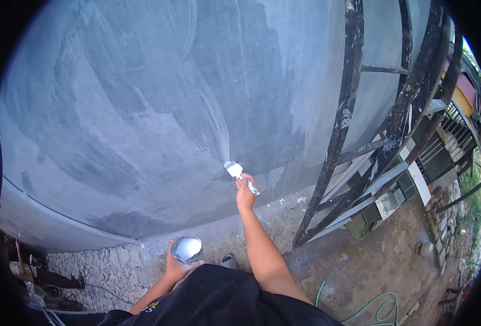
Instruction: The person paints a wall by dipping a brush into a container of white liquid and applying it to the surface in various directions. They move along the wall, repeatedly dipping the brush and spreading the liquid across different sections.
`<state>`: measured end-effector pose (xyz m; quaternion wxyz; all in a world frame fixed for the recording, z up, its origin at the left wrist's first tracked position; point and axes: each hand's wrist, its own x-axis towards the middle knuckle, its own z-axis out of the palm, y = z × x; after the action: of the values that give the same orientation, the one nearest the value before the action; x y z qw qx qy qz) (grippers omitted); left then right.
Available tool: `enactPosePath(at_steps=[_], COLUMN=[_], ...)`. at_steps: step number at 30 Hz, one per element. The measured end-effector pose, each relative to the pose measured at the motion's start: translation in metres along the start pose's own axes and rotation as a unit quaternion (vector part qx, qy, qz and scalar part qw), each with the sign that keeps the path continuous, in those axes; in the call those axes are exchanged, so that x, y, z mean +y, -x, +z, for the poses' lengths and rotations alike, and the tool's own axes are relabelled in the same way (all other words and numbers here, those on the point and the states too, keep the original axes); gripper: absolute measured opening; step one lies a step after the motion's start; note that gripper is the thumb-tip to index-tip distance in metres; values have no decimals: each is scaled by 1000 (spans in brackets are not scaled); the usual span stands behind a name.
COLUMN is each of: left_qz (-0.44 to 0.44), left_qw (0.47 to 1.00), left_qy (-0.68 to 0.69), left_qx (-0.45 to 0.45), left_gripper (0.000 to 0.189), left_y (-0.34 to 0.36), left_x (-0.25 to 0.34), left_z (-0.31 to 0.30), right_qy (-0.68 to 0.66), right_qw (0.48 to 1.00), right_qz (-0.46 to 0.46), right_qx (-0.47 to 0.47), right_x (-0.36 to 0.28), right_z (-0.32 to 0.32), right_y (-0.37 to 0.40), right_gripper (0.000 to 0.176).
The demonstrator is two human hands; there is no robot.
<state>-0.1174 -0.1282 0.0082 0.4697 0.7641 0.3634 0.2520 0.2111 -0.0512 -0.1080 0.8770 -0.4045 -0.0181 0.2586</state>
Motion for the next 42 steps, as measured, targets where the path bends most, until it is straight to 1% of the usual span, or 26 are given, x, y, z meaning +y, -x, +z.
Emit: enactPosePath(at_steps=[1,2,3,5,7,8,10,11,13,14,16,17,20,21,23,25,27,29,31,32,34,35,37,38,39,42], left_qz=[-4,-9,-22,-35,-54,-55,-40,-35,-52,-53,-65,-72,-64,-62,-74,-75,-77,-53,-44,-41,-28,-18,-8,-4,-4,-16], left_qw=[999,999,998,997,994,994,995,994,989,991,992,993,994,994,992,994,995,998,998,998,999,1000,1000,999,999,1000], left_qy=[-31,-32,-26,-16,-18,-15,-28,-28,56,42,39,33,17,16,63,53,47,5,22,35,23,7,21,34,31,1], left_qx=[16,25,43,69,93,98,92,96,123,116,99,82,87,85,81,66,43,37,27,27,11,5,-4,-3,-12,-20], left_gripper=[94,94,94,94,94,94,94,94,94,95,96,96,96,96,96,97,97,98,98,97,97,96,95,95,95,94], left_y=[5,11,15,18,24,27,28,28,28,28,26,25,19,15,9,0,-11,-22,-36,-40,-54,-60,-73,-77,-81,-94], left_x=[0,0,2,8,16,14,3,-2,-10,-13,-15,-16,-25,-24,-19,-30,-43,-59,-81,-88,-94,-95,-94,-93,-92,-90], left_z=[-5,-7,-9,-11,-11,-10,-9,-6,2,2,-2,-3,-11,-17,-32,-53,-79,-103,-124,-137,-161,-170,-185,-190,-195,-198], right_qy=[0,-20,-39,-42,-89,-86,-128,-131,-111,-110,-47,-22,19,17,2,-1,-18,-23,-43,-41,-52,-50,-38,-41,-42,-18], right_qw=[1000,1000,999,999,990,990,964,963,957,957,983,992,999,999,996,996,997,996,990,989,963,962,954,962,961,979], right_qz=[7,2,-4,-15,-73,-72,-169,-171,-204,-203,-143,-107,5,3,18,11,-26,-51,-133,-140,-251,-258,-293,-270,-272,-128], right_qx=[-8,2,11,-2,-77,-83,-159,-164,-174,-173,-104,-62,42,44,85,92,68,69,-22,-12,-84,-76,-53,-14,-5,158], right_x=[-9,-19,-38,-96,-150,-174,-212,-221,-229,-221,-181,-154,-51,-22,22,26,17,-22,-68,-86,-115,-117,-119,-107,-87,3], right_z=[18,33,52,95,130,140,158,160,149,138,104,85,30,20,12,36,65,107,150,165,187,187,182,174,157,86], right_y=[-1,1,9,34,60,72,85,85,90,89,78,76,64,58,55,54,52,68,96,115,138,141,147,143,136,103], right_gripper=[16,16,16,17,19,19,21,21,22,22,23,23,23,23,25,26,26,25,26,26,27,27,28,28,28,26])
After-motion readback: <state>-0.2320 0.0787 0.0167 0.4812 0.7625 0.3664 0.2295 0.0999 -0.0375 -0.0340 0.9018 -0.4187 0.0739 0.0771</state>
